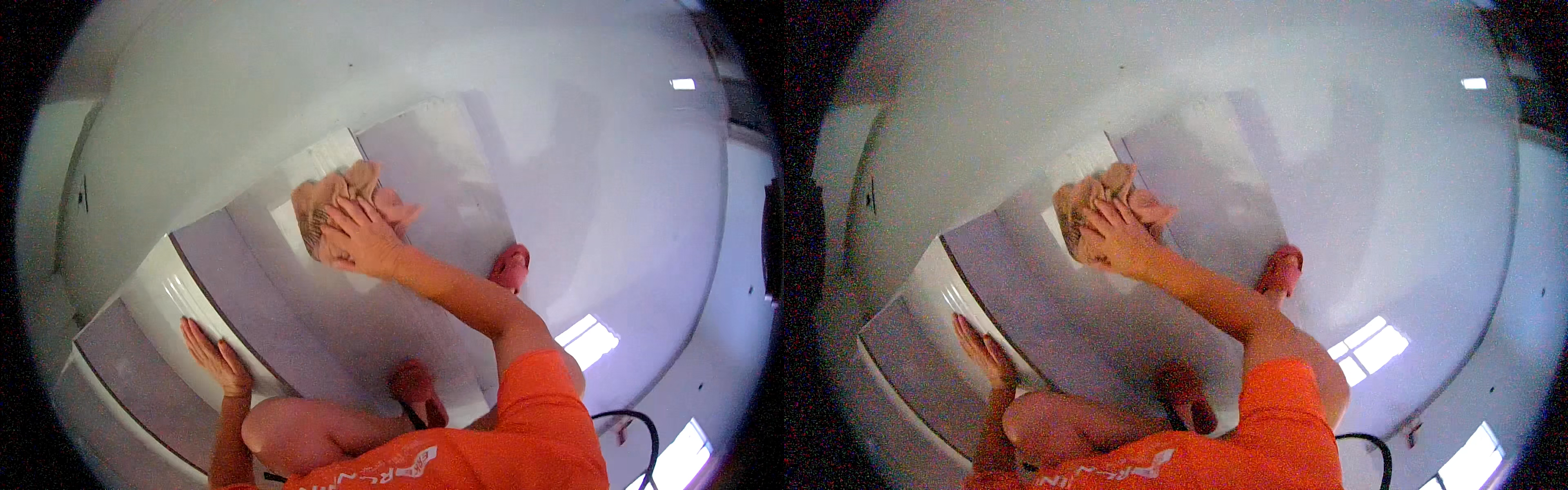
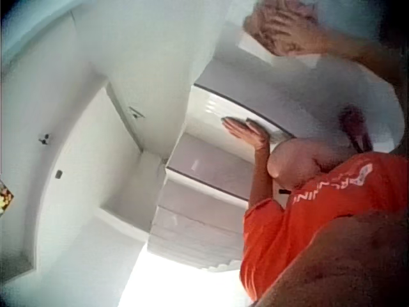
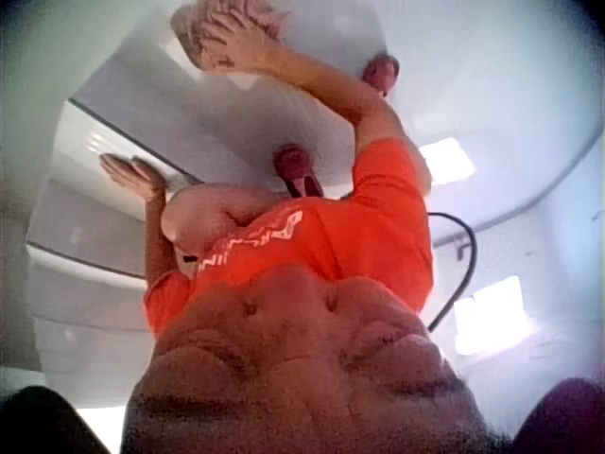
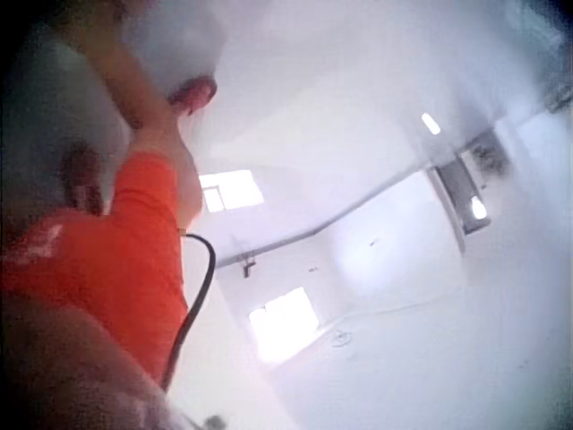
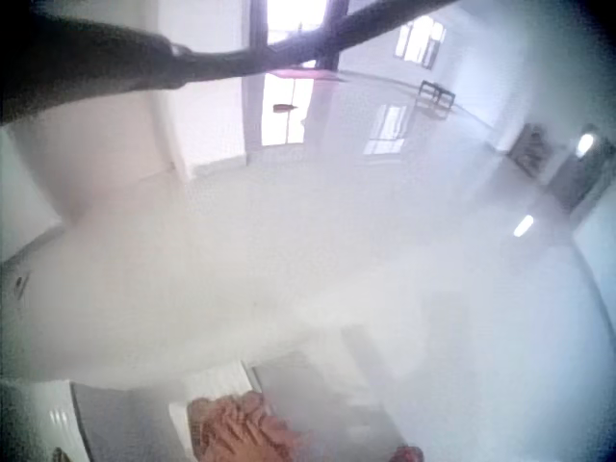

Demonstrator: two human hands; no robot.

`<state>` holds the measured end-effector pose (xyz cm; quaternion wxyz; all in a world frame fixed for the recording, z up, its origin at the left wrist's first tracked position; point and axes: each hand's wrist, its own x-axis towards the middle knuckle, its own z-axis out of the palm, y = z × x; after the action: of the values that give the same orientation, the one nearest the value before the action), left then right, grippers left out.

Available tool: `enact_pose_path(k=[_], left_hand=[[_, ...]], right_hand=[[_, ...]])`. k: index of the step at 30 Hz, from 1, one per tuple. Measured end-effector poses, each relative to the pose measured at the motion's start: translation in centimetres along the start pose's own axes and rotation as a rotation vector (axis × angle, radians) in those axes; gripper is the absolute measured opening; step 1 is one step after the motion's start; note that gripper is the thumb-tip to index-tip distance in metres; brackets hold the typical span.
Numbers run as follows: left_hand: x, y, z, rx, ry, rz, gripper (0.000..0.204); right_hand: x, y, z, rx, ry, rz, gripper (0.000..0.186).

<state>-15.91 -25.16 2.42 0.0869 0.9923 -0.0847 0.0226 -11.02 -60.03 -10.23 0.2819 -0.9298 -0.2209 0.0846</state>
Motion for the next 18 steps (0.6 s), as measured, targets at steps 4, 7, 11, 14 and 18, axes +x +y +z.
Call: enact_pose_path(k=[4, 7, 11, 14, 18], left_hand=[[1.4, -1.9, 2.7, 0.003, -0.056, -0.006, 0.059], [0.8, -2.2, 2.2, -0.002, -0.06, -0.076, 0.06], [0.2, -2.4, 2.5, 0.058, -0.094, -0.106, 0.061], [0.5, -2.0, 2.0, 0.01, -0.089, -0.155, 0.063], [1.1, -0.7, 1.0, 0.033, -0.106, -0.208, 0.062]], right_hand=[[3.6, 2.7, 1.6, -0.008, -0.072, -0.098, 0.053], [9.8, 3.2, 1.2, -0.133, 0.075, 0.025, 0.052], [18.2, 4.4, -2.6, -0.061, -0.377, 0.381, 0.04], [15.5, 6.3, -7.8, -0.027, 0.106, 0.121, 0.026], [14.7, 9.0, -15.4, 0.555, 0.124, 0.862, 0.032]])
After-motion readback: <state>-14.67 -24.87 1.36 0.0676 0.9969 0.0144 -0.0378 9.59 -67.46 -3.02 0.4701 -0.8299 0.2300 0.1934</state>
